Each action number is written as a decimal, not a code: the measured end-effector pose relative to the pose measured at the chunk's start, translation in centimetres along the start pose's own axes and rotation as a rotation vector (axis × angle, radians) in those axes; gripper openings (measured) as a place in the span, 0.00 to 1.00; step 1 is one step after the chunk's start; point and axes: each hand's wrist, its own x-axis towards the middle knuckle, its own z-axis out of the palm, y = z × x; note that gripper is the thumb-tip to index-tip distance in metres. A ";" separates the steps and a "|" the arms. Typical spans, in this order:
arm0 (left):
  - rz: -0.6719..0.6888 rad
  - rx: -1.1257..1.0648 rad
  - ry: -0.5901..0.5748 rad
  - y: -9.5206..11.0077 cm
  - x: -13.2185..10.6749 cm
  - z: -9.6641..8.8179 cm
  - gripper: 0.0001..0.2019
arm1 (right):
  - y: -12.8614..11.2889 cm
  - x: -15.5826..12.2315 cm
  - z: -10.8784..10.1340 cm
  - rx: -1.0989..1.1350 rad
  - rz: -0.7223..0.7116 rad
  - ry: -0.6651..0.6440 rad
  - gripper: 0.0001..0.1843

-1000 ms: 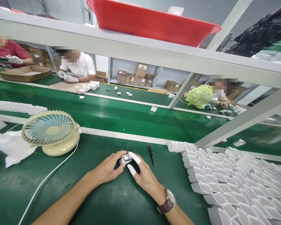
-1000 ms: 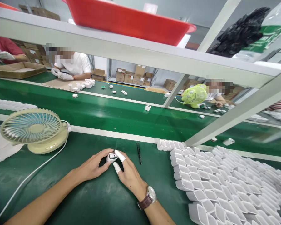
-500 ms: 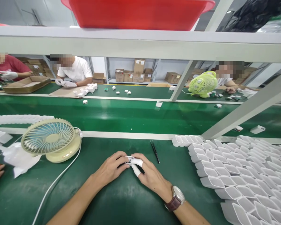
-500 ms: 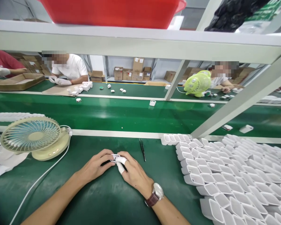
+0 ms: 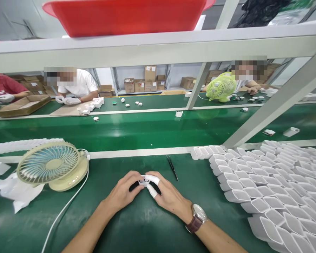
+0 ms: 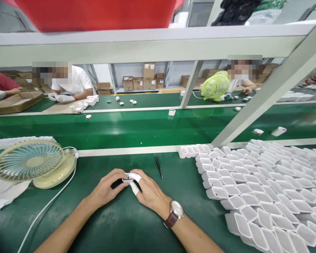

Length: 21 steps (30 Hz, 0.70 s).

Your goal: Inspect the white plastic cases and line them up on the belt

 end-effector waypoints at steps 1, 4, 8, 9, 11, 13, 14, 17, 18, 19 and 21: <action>-0.028 -0.028 0.025 0.1 0.0 0.2 0.10 | 0.0 0.0 0.0 -0.007 -0.003 -0.007 0.24; -0.185 -0.202 0.119 0.4 0.2 0.7 0.11 | 0.0 -0.1 0.0 -0.031 -0.019 -0.029 0.30; -0.381 -0.583 0.180 0.6 0.5 1.1 0.17 | 0.1 -0.4 0.1 -0.049 -0.012 0.001 0.34; -0.415 -0.662 0.166 0.7 0.5 1.0 0.20 | 0.2 -0.4 0.2 -0.051 -0.010 0.013 0.34; -0.470 -0.792 0.115 0.7 0.5 0.9 0.25 | 0.3 -0.4 0.2 -0.053 -0.017 0.031 0.34; -0.505 -0.885 0.074 0.7 0.5 0.8 0.29 | 0.5 -0.4 0.3 -0.053 -0.033 0.041 0.32; -0.516 -0.913 0.075 0.7 0.5 0.8 0.30 | 0.5 -0.4 0.3 -0.052 -0.038 0.043 0.32; -0.538 -0.917 0.127 0.4 0.4 0.9 0.33 | 0.7 -0.4 0.4 -0.053 -0.036 0.040 0.30; -0.543 -0.903 0.140 0.4 0.4 1.0 0.33 | 0.8 -0.4 0.4 -0.054 -0.032 0.040 0.30; -0.549 -0.887 0.146 0.3 0.4 1.1 0.33 | 0.8 -0.4 0.4 -0.054 -0.030 0.037 0.29; -0.555 -0.865 0.144 0.2 0.5 1.2 0.32 | 0.8 -0.5 0.4 -0.052 -0.031 0.032 0.28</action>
